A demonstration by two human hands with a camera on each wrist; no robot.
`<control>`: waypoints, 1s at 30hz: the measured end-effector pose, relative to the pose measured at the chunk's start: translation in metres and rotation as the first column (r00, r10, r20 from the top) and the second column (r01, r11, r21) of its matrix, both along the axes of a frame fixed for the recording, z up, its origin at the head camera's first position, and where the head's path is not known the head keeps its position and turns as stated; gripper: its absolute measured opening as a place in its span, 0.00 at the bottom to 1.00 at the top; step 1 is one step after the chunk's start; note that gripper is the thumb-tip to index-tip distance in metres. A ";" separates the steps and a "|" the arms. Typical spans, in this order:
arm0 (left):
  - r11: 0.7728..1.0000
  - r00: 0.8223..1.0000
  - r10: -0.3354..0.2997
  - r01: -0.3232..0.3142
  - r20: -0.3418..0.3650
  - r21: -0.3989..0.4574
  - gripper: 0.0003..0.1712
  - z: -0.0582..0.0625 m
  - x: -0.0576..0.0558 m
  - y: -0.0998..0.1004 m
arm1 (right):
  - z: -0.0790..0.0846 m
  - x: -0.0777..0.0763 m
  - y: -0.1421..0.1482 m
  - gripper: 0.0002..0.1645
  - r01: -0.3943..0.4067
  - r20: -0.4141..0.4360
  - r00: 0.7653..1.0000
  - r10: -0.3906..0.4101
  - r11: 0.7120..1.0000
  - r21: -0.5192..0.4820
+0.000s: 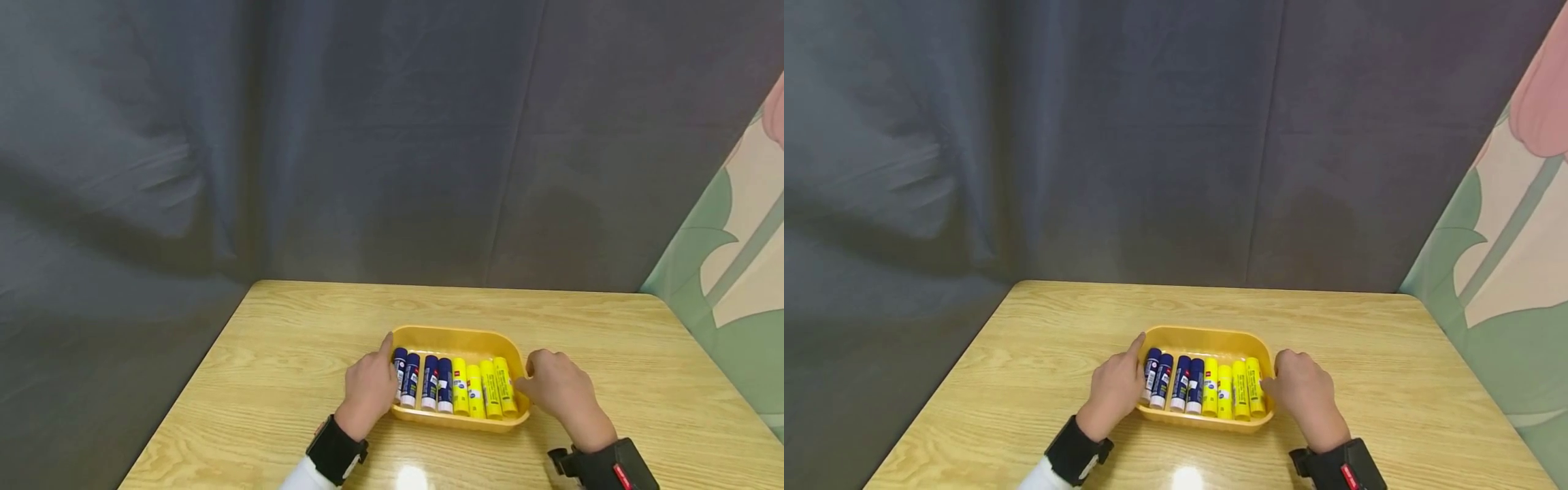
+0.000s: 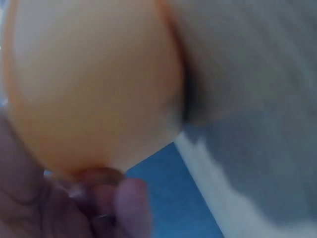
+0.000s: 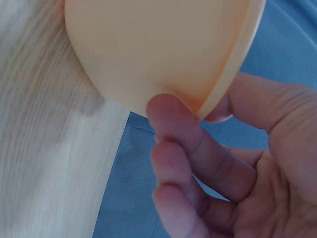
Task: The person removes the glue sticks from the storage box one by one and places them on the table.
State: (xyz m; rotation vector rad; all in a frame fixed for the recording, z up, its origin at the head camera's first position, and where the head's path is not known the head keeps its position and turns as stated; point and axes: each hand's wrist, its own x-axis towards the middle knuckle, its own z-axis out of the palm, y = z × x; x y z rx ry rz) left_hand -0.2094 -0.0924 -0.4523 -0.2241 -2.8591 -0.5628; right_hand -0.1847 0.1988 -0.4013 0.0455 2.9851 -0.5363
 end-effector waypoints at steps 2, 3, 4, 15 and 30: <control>1.000 1.000 -0.018 0.018 -0.012 0.006 0.30 -0.004 -0.001 0.000 | 0.000 0.000 0.000 0.13 0.003 0.004 1.000 -0.003 1.000 -0.001; 1.000 1.000 -0.021 0.021 -0.018 0.006 0.30 -0.006 -0.001 0.001 | 0.000 0.000 0.000 0.13 0.005 0.008 1.000 -0.005 1.000 0.000; 1.000 1.000 -0.020 0.020 -0.021 0.007 0.30 -0.007 -0.001 0.001 | 0.000 -0.001 0.000 0.14 0.008 0.013 1.000 -0.008 1.000 0.002; 1.000 1.000 -0.013 0.013 -0.016 0.001 0.31 -0.007 0.000 0.005 | 0.010 0.007 -0.014 0.19 0.056 -0.101 0.993 -0.055 0.998 0.008; 1.000 0.999 -0.009 0.009 0.033 0.018 0.33 -0.007 0.002 0.004 | -0.007 -0.012 -0.051 0.10 -0.064 -0.028 0.997 0.069 0.986 0.155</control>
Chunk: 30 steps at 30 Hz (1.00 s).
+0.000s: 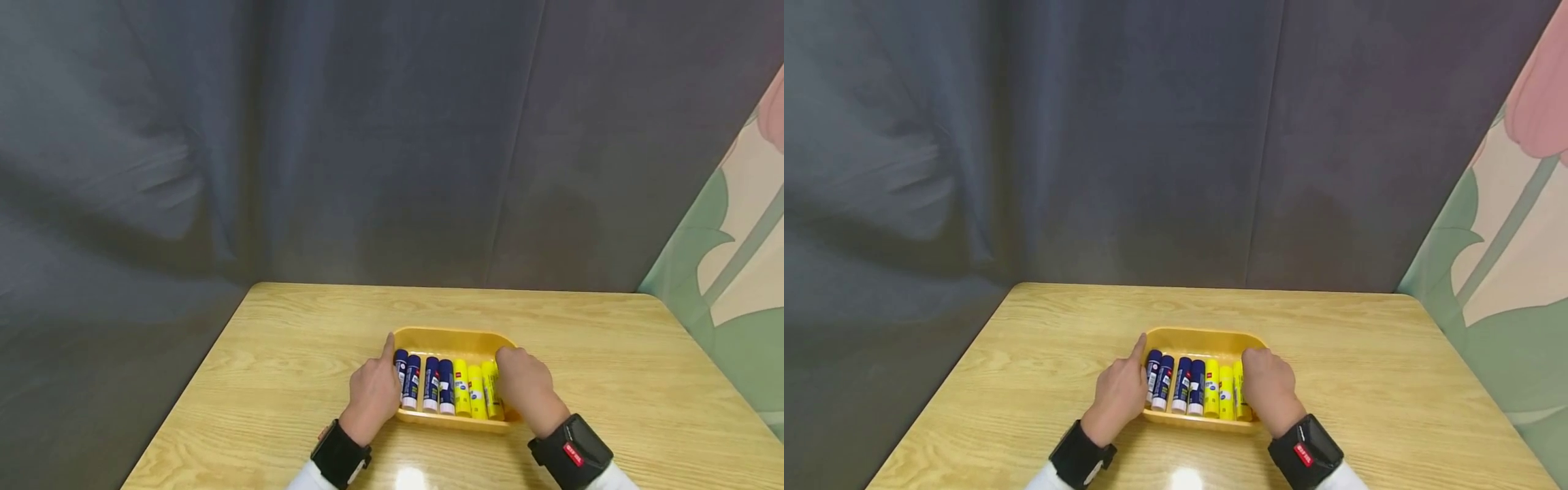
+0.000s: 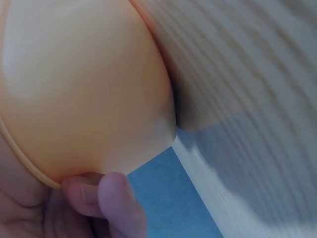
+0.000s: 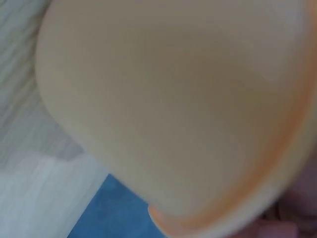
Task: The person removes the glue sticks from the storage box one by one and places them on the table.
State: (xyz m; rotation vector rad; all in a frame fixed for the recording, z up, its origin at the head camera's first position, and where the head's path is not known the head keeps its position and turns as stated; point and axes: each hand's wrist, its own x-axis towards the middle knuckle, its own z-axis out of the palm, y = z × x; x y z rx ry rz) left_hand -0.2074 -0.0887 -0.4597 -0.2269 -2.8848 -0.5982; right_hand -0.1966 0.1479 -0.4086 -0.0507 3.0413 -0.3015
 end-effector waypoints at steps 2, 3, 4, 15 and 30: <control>1.000 1.000 -0.002 0.002 0.006 0.006 0.33 -0.001 0.000 0.000 | -0.003 -0.002 -0.001 0.10 -0.002 -0.005 1.000 0.002 1.000 0.014; 1.000 1.000 -0.004 0.004 0.008 0.011 0.32 -0.001 0.000 0.000 | -0.005 -0.003 -0.002 0.09 -0.005 -0.012 1.000 0.005 1.000 0.022; 1.000 1.000 -0.006 0.006 0.006 0.018 0.32 -0.001 0.000 0.000 | -0.006 -0.004 -0.002 0.09 -0.009 -0.025 1.000 0.010 0.999 0.034; 1.000 1.000 -0.009 0.009 0.010 0.023 0.32 -0.002 -0.002 0.000 | -0.017 -0.017 -0.005 0.10 0.001 -0.108 0.994 0.005 0.998 0.056; 1.000 1.000 -0.022 0.022 -0.017 -0.005 0.32 -0.002 -0.003 0.000 | -0.020 -0.023 -0.005 0.12 -0.012 -0.073 0.997 0.023 0.989 0.150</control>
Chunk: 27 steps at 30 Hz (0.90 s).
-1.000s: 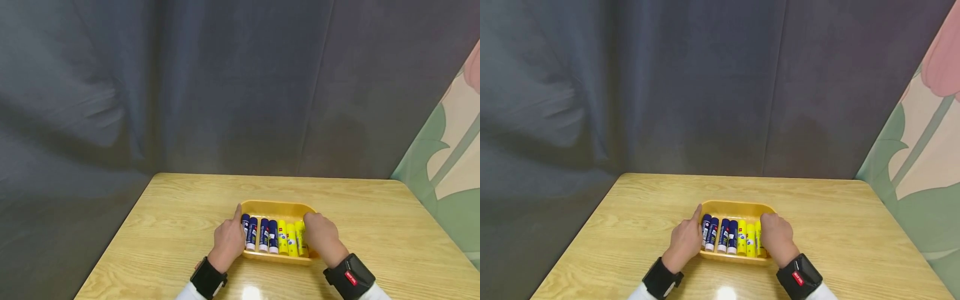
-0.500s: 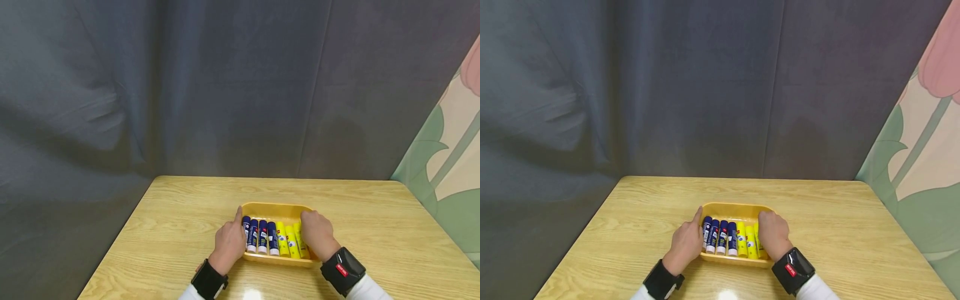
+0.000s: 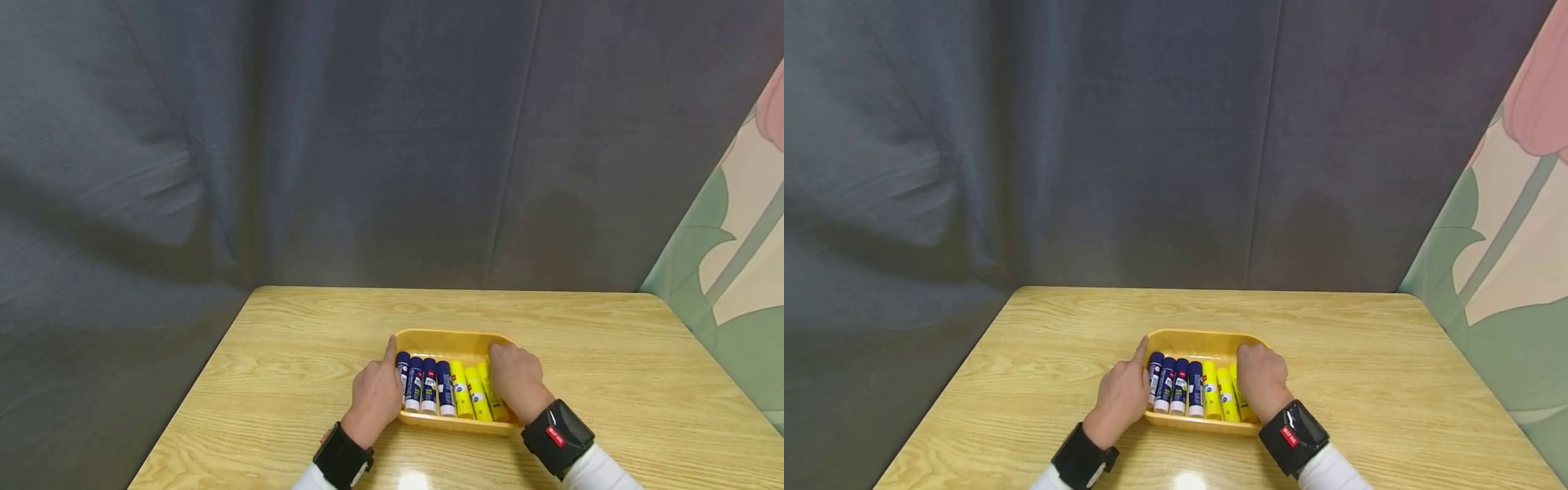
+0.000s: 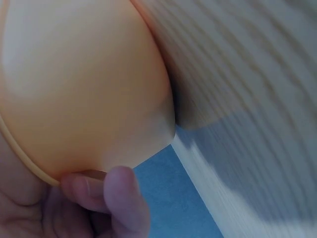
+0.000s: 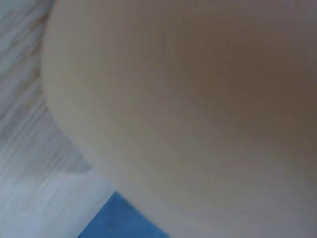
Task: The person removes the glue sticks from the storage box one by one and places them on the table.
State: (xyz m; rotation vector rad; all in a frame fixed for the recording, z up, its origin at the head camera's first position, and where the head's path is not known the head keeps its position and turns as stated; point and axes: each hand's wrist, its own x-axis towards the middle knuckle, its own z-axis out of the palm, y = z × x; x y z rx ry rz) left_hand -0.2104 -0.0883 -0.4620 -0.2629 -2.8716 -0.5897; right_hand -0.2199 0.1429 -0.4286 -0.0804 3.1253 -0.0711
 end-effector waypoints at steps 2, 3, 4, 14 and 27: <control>1.000 1.000 0.001 -0.001 0.002 -0.003 0.32 0.000 0.000 0.000 | 0.001 -0.001 0.000 0.13 -0.002 0.020 1.000 0.002 1.000 0.008; 1.000 1.000 0.001 -0.001 0.002 -0.002 0.32 0.000 0.000 0.000 | 0.001 -0.001 0.000 0.14 -0.003 0.033 0.999 0.002 1.000 0.010; 1.000 1.000 0.001 -0.001 0.003 -0.002 0.32 0.001 0.000 0.000 | 0.002 -0.001 0.000 0.15 -0.004 0.043 0.999 0.004 1.000 0.010; 1.000 1.000 -0.001 0.001 0.008 -0.007 0.32 0.001 0.000 0.001 | 0.009 -0.009 0.003 0.17 -0.031 0.154 0.988 0.032 0.999 -0.013; 1.000 1.000 0.015 -0.014 0.012 -0.013 0.32 0.002 0.001 0.002 | 0.010 -0.013 0.004 0.28 0.040 0.232 0.973 -0.010 0.991 -0.126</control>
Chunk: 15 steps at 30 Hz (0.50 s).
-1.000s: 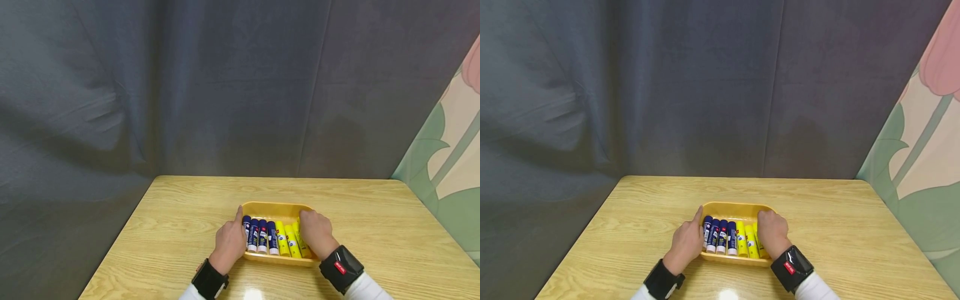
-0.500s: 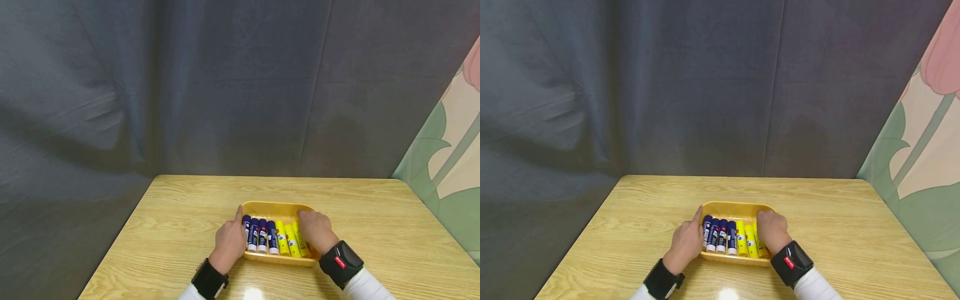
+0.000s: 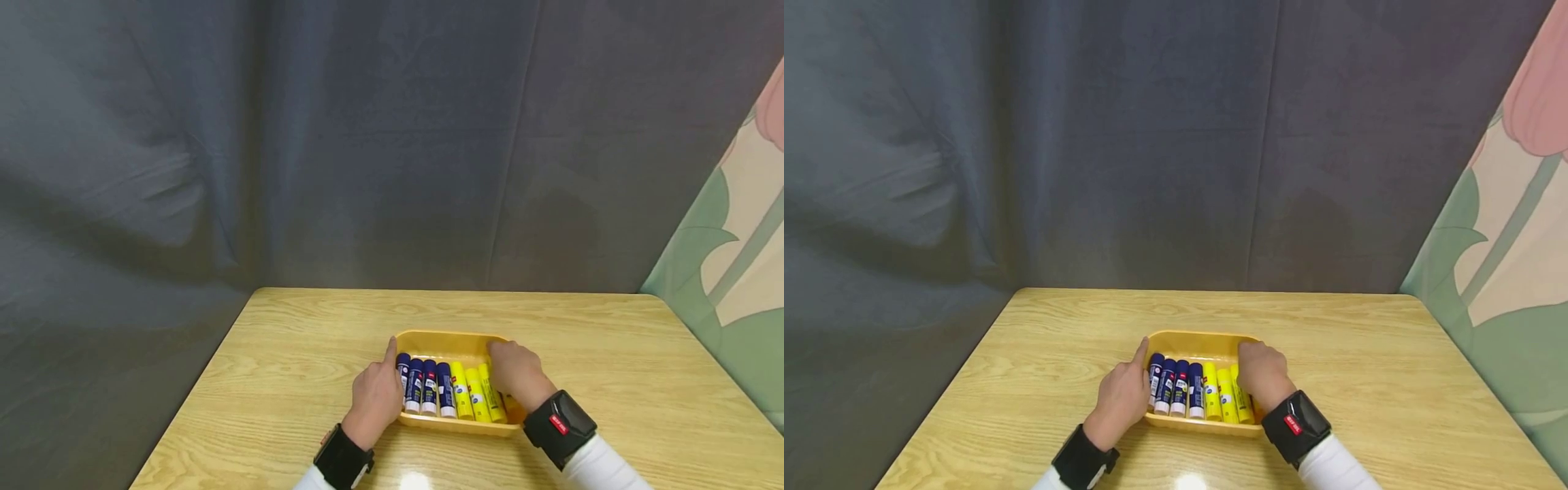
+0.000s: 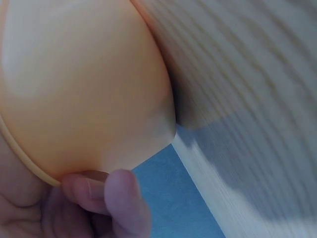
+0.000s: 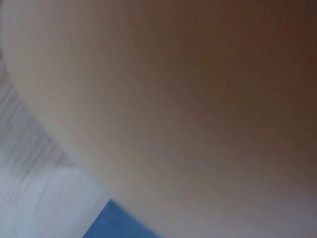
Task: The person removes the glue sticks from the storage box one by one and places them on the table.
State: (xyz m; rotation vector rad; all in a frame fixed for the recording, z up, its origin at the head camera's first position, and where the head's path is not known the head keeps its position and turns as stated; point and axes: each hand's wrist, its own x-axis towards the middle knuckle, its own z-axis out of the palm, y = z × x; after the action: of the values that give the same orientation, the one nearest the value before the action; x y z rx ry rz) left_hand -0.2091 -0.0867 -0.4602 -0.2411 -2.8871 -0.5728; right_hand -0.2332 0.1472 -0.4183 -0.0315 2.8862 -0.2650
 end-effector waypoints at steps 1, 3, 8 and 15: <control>1.000 1.000 -0.001 0.001 0.000 -0.001 0.32 0.000 0.000 0.000 | -0.001 0.001 0.000 0.29 0.000 -0.008 1.000 0.000 1.000 -0.004; 1.000 1.000 -0.002 0.002 -0.001 -0.001 0.32 -0.001 0.000 0.000 | -0.001 0.002 0.000 0.30 0.000 -0.028 1.000 -0.001 1.000 -0.012; 1.000 1.000 -0.003 0.003 -0.002 0.002 0.32 -0.002 0.000 0.000 | -0.001 0.005 0.000 0.35 0.002 -0.058 0.998 -0.004 0.999 -0.041; 1.000 1.000 -0.001 0.001 0.003 -0.006 0.32 -0.002 -0.001 0.000 | -0.002 0.010 0.001 0.39 0.009 -0.083 0.996 -0.014 0.998 -0.055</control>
State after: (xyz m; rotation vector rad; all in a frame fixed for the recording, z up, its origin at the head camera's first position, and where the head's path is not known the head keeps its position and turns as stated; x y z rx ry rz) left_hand -0.2097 -0.0865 -0.4621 -0.2424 -2.8922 -0.5646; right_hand -0.2230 0.1483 -0.4201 -0.0360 2.9619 -0.3532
